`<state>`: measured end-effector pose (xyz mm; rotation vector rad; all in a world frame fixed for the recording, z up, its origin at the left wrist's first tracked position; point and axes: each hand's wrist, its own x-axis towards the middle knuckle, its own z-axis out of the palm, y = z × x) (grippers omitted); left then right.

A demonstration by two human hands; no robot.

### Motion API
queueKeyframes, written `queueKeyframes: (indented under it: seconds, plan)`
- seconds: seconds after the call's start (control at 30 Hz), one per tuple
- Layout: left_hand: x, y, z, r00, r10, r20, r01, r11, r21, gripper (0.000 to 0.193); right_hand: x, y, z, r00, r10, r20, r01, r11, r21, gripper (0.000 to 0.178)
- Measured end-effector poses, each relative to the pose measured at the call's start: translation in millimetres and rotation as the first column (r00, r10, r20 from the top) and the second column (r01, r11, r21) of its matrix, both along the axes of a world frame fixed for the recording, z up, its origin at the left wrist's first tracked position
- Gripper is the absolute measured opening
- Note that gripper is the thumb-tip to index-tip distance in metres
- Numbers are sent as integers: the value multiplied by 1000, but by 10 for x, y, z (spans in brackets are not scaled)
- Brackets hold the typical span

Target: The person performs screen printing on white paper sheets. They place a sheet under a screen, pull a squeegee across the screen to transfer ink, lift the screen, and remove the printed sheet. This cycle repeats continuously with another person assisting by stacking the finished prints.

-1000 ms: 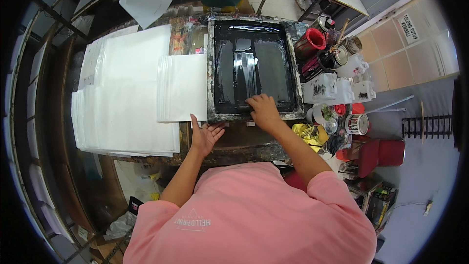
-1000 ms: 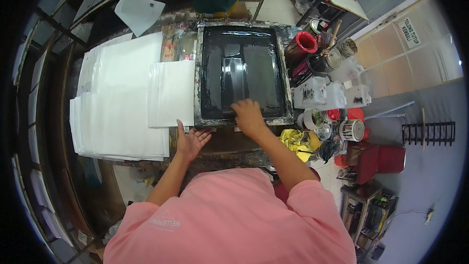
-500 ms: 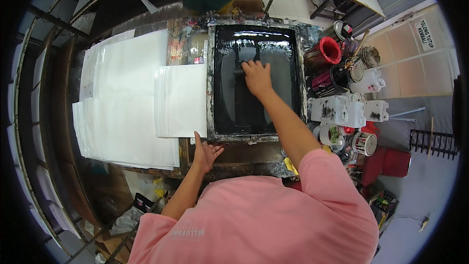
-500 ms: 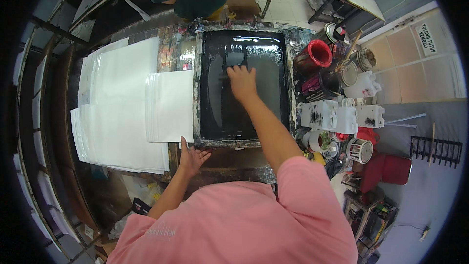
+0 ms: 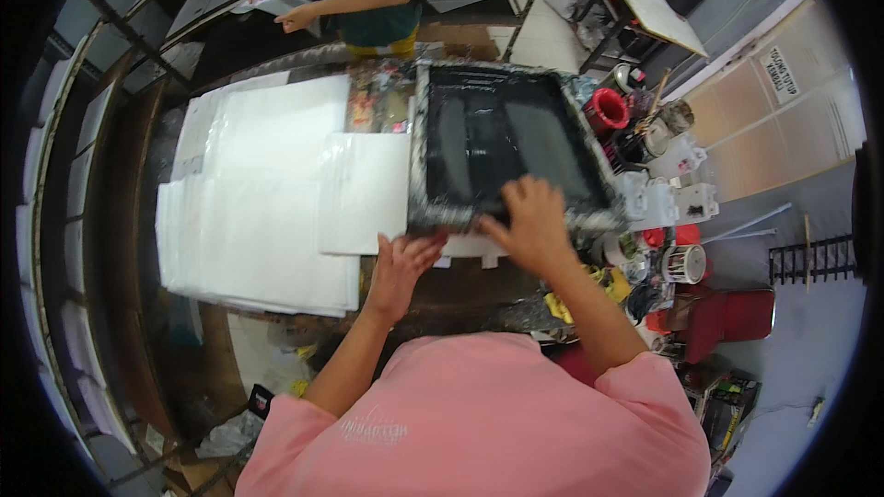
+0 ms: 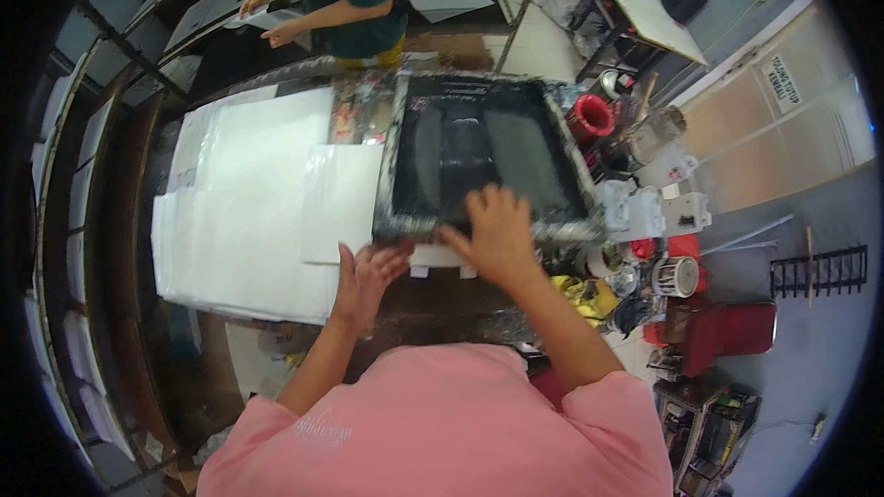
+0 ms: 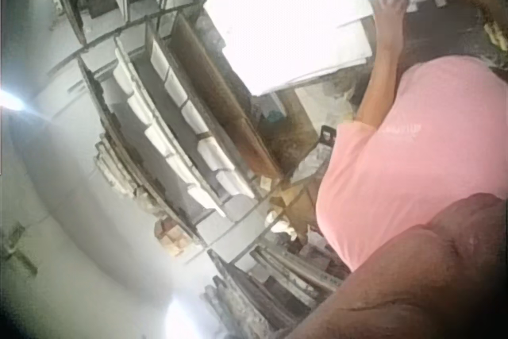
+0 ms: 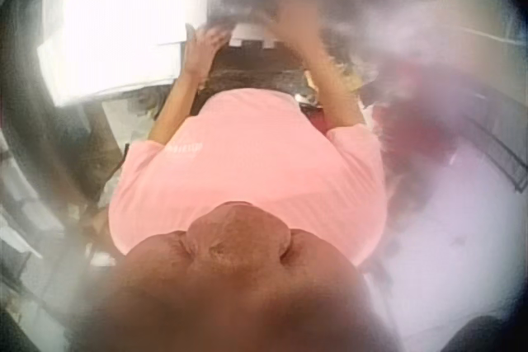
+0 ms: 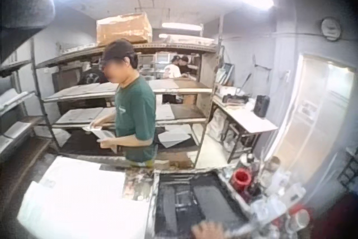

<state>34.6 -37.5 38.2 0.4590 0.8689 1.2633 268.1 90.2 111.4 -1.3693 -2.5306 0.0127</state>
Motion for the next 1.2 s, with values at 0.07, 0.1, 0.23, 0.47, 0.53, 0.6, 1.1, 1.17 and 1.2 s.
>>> queueKeyframes:
  seconds: [0.07, 0.1, 0.23, 0.47, 0.53, 0.6, 1.1, 1.17, 1.2]
  plan:
    - [8, 204, 314, 993, 12, 120, -40, 972, 233, 100, -106, 295, 263, 996, 3, -88, 19, 968, 250, 52]
    - [-17, 329, 365, 999, 6, -49, 9, 954, 300, 99, -145, 462, 424, 994, 13, -113, 22, 953, 301, 49]
    - [-180, 436, -77, 362, 25, -932, 230, 966, 116, 97, -275, 780, 817, 985, 6, -170, 55, 934, 352, 47]
    - [-412, -389, -1279, -487, -170, -856, 34, 977, -213, 114, -349, 1042, 1044, 979, 5, -205, 65, 941, 331, 47]
    - [-411, -341, -1301, -459, -160, -874, 55, 977, -207, 118, -379, 1126, 1107, 975, 27, -221, 53, 936, 348, 46]
    - [-270, -187, -984, -385, -178, -906, 71, 972, -222, 118, -360, 1193, 1175, 972, 8, -235, 68, 947, 313, 46]
    - [-2158, 147, -482, -459, 207, -864, -241, 907, 346, 61, -349, 1153, 1128, 965, 49, -259, 52, 928, 370, 54]
    - [-2058, 197, -575, -489, 227, -842, -282, 873, 399, 62, -318, 1116, 1035, 967, 46, -250, 53, 925, 376, 56]
    - [-1883, 249, -649, -415, 347, -841, -232, 853, 467, 62, -326, 1115, 1009, 968, 42, -246, 56, 923, 380, 56]
